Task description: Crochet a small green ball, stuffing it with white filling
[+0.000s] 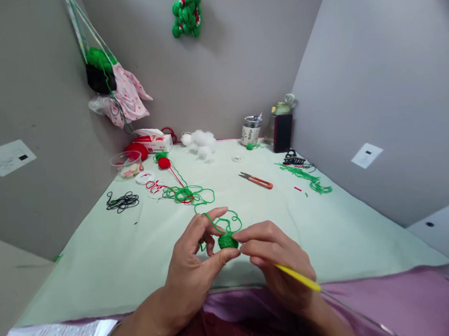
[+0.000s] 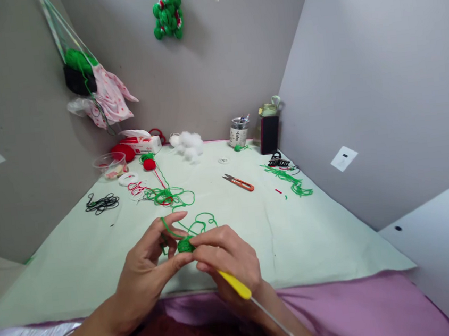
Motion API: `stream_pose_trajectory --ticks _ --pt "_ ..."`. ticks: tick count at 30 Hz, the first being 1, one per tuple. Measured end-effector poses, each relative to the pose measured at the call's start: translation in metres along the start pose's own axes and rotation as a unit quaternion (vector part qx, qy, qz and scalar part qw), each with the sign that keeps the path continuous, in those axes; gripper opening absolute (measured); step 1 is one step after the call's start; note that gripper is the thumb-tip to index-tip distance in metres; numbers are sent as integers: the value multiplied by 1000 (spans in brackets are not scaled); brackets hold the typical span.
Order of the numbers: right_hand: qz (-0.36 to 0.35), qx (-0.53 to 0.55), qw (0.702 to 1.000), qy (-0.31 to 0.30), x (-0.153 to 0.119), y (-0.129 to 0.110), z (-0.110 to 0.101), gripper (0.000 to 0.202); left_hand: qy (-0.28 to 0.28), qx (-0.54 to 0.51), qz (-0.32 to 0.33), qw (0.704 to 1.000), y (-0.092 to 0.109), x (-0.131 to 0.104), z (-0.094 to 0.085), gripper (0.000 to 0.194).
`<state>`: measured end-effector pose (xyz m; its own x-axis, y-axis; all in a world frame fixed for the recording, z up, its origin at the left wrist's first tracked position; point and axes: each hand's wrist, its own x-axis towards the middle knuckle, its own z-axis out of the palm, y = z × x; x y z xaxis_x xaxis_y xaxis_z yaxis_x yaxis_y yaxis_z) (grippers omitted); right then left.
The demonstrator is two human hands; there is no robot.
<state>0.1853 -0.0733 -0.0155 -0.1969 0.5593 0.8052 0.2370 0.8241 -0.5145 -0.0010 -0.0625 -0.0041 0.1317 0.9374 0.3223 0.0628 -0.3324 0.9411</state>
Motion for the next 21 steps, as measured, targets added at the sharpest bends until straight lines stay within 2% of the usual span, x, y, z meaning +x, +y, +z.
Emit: stream_pose_trajectory --ticks 2,6,8,11,14,18,21 --pt "8 14 1000 11 -1 1 1 22 1 -3 16 1000 -1 -1 1 50" --pt "99 133 986 32 0 5 -5 21 -11 2 48 999 -4 -2 1 44" --pt "124 158 979 25 2 6 -10 22 -18 15 63 998 -5 -2 0 41" --pt "111 135 985 1 4 6 -13 22 -18 34 74 997 -4 -1 -1 41" --pt "60 74 995 -12 2 5 -9 22 -15 27 42 999 -3 -1 0 33" --pt "15 26 1000 11 -6 3 0 22 -9 -2 14 1000 -2 -2 3 34" --pt "35 63 997 34 -10 4 3 23 -7 -12 20 1000 -2 -4 4 44"
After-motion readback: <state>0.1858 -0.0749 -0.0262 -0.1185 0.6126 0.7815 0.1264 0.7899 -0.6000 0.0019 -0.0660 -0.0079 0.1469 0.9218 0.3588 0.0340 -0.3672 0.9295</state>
